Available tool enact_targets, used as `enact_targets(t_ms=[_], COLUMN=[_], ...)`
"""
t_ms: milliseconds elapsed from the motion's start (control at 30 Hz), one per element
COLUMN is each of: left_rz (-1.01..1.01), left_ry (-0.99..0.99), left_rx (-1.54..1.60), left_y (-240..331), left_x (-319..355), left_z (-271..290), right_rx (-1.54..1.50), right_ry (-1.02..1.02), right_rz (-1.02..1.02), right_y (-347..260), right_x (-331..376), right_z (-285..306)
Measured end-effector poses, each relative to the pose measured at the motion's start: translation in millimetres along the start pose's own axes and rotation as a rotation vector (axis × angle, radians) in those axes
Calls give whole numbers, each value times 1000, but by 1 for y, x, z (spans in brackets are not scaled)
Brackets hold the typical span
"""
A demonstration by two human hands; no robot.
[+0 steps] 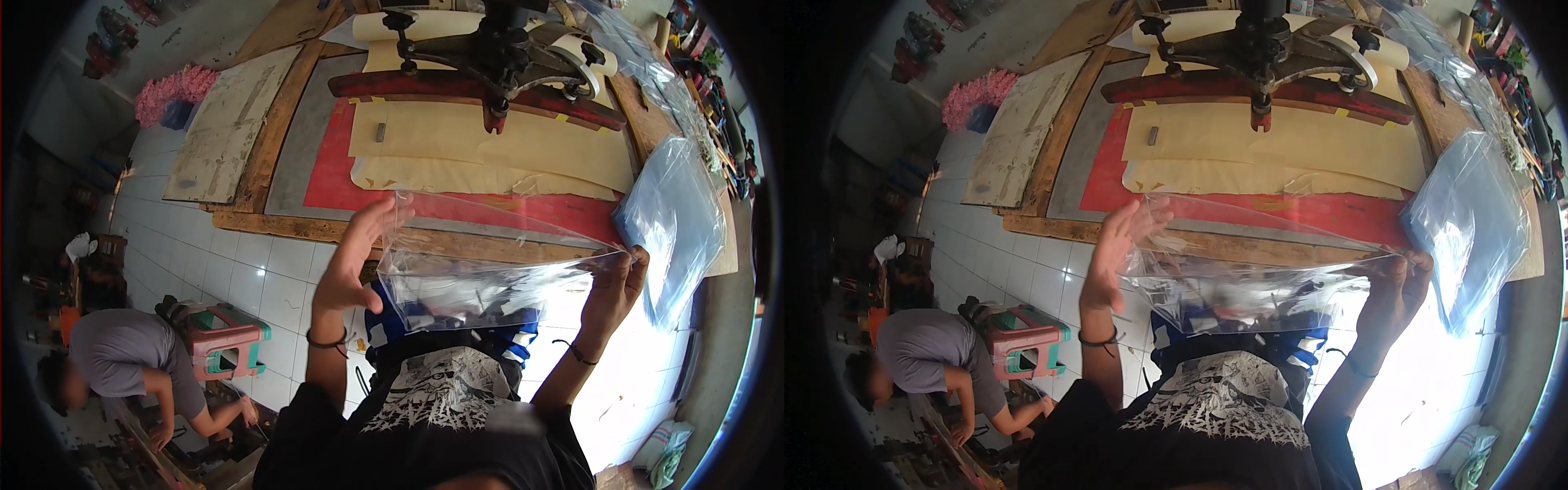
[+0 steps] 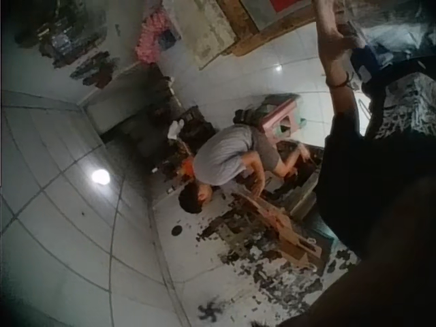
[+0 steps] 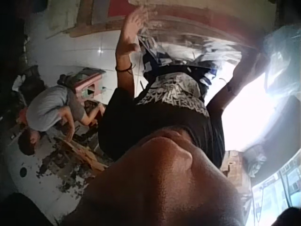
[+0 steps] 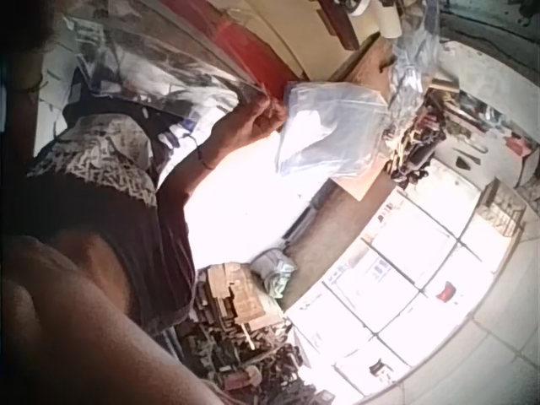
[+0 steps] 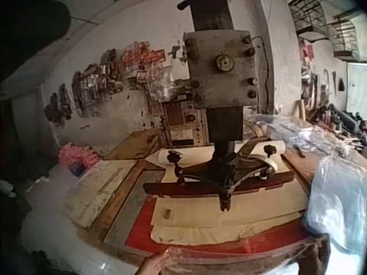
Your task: The person picks up a clear plastic bag, opens it by hand, and places an object inside before smoothing the plastic closed.
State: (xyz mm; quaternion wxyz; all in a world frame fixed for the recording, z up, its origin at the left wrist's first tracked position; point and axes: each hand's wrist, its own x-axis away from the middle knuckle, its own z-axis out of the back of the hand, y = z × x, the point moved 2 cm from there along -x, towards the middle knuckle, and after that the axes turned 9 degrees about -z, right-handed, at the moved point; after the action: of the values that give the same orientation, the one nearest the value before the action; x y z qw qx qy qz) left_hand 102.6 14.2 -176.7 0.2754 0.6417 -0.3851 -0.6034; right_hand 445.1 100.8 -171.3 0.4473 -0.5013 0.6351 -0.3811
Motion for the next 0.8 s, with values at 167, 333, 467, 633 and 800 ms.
enact_targets(t_ms=[167, 333, 467, 633, 800], left_rz=[39, -38, -58, 4, 43], left_ry=[295, 411, 409, 357, 275], left_rx=[-77, -114, -134, -122, 10], left_y=[-12, -2, 0, 6, 11], left_x=[25, 22, 25, 25, 36], left_z=[-28, -27, -22, -21, -11], right_rx=[-48, 258, 203, 437, 77], right_ry=[-24, 25, -49, -225, -346], right_rz=[-66, -34, -126, -300, -452], right_y=[4, 9, 42, 59, 75], right_x=[3, 9, 31, 59, 71], right_z=[-2, 6, 41, 47, 105])
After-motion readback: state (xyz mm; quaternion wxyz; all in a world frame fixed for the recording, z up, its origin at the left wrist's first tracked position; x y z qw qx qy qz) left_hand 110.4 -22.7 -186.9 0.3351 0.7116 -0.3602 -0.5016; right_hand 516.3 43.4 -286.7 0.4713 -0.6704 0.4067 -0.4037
